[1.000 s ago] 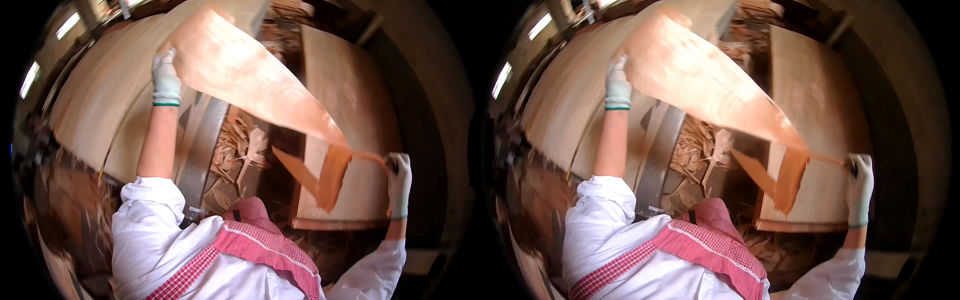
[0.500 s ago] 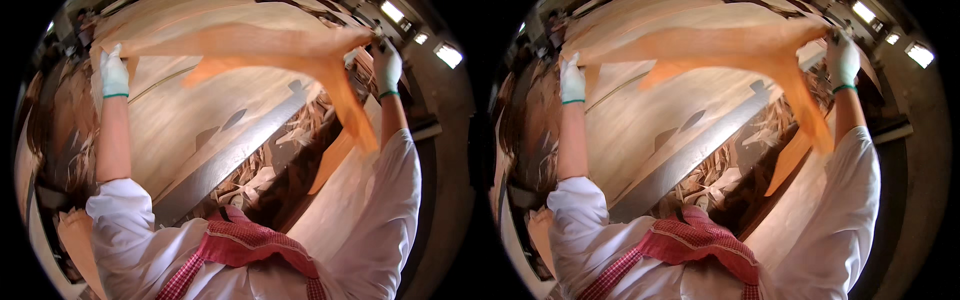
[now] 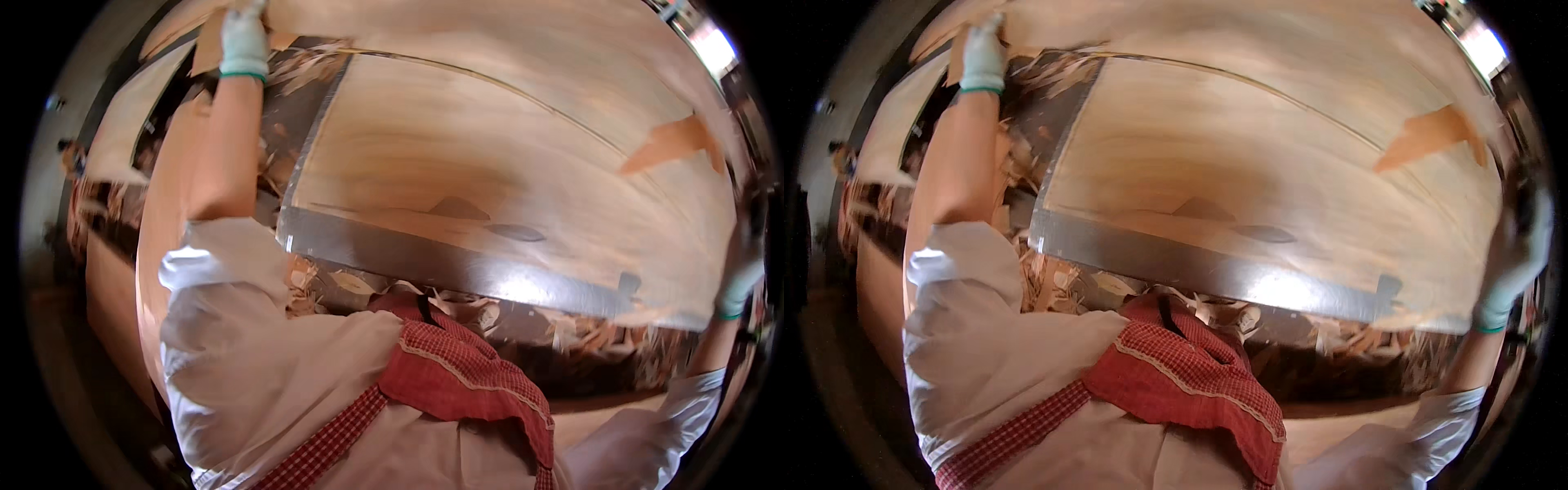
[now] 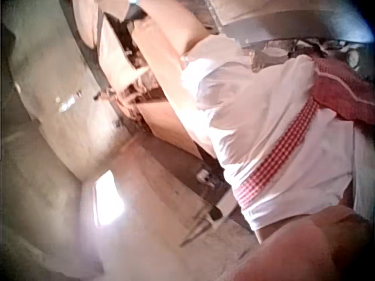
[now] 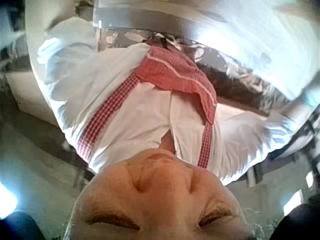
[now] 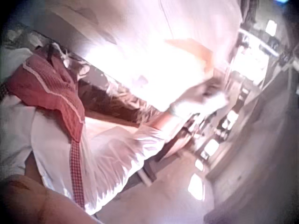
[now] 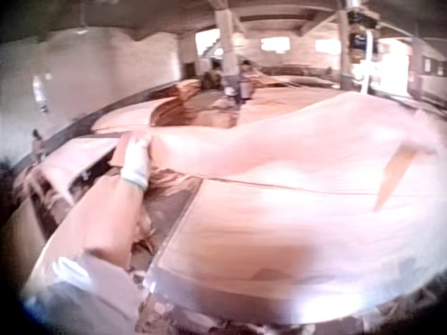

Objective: The person repairs wood veneer sheets by cutting and fitting veneer patches with a utility knife, taping them in place, and lifting, turning, and stacking the sheets with a rod and by hand.

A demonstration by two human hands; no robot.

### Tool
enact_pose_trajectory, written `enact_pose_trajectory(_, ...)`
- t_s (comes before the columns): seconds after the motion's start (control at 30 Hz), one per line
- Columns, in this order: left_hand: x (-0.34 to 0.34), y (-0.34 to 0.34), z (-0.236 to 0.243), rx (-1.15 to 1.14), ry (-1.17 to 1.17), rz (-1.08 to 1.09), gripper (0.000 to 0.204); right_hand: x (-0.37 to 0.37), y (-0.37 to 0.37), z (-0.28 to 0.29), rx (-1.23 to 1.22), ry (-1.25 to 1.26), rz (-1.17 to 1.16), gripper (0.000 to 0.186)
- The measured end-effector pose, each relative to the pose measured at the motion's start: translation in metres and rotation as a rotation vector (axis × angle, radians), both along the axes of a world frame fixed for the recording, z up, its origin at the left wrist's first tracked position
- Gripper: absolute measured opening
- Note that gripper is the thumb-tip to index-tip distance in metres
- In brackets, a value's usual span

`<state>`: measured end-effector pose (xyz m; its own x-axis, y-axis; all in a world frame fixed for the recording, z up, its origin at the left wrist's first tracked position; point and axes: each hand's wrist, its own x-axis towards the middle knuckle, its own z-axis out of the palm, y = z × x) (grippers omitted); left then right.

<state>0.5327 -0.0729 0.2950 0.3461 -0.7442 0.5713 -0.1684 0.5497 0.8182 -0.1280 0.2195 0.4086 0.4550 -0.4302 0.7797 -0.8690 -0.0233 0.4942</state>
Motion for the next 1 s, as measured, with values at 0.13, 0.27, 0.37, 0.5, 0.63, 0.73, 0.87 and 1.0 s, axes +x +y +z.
enact_pose_trajectory(0.13, -0.065, 0.097, -0.072, 0.458, 0.636, -0.21, 0.018, -0.064, -0.017, -0.116, 0.261, -0.234, -0.097, 0.024)
enact_pose_trajectory(0.27, -0.107, 0.158, -0.148, 0.861, 0.535, -0.098, 0.019, -0.148, -0.02, -0.21, 0.431, -0.307, -0.176, 0.021)
enact_pose_trajectory(0.37, -0.133, 0.189, -0.2, 0.823, 0.549, -0.012, 0.017, -0.173, -0.008, -0.272, 0.587, -0.287, -0.197, 0.021)
enact_pose_trajectory(0.5, -0.147, 0.217, -0.263, 0.919, 0.697, 0.036, 0.012, -0.162, 0.019, -0.33, 0.805, -0.456, -0.25, 0.014)
enact_pose_trajectory(0.63, -0.153, 0.236, -0.294, 0.997, 0.676, 0.098, 0.013, -0.156, 0.045, -0.359, 0.993, -0.59, -0.406, 0.011)
enact_pose_trajectory(0.73, -0.152, 0.255, -0.31, 1.038, 0.567, 0.129, 0.015, -0.154, 0.056, -0.378, 1.021, -0.601, -0.358, 0.013)
enact_pose_trajectory(0.87, -0.162, 0.255, -0.309, 1.111, 0.66, 0.276, 0.017, -0.16, 0.054, -0.387, 0.951, -0.73, -0.154, 0.024)
enact_pose_trajectory(1.0, -0.174, 0.302, -0.304, 0.693, -0.157, 0.644, 0.024, -0.018, 0.007, -0.318, 1.327, -1.515, -0.211, 0.028)
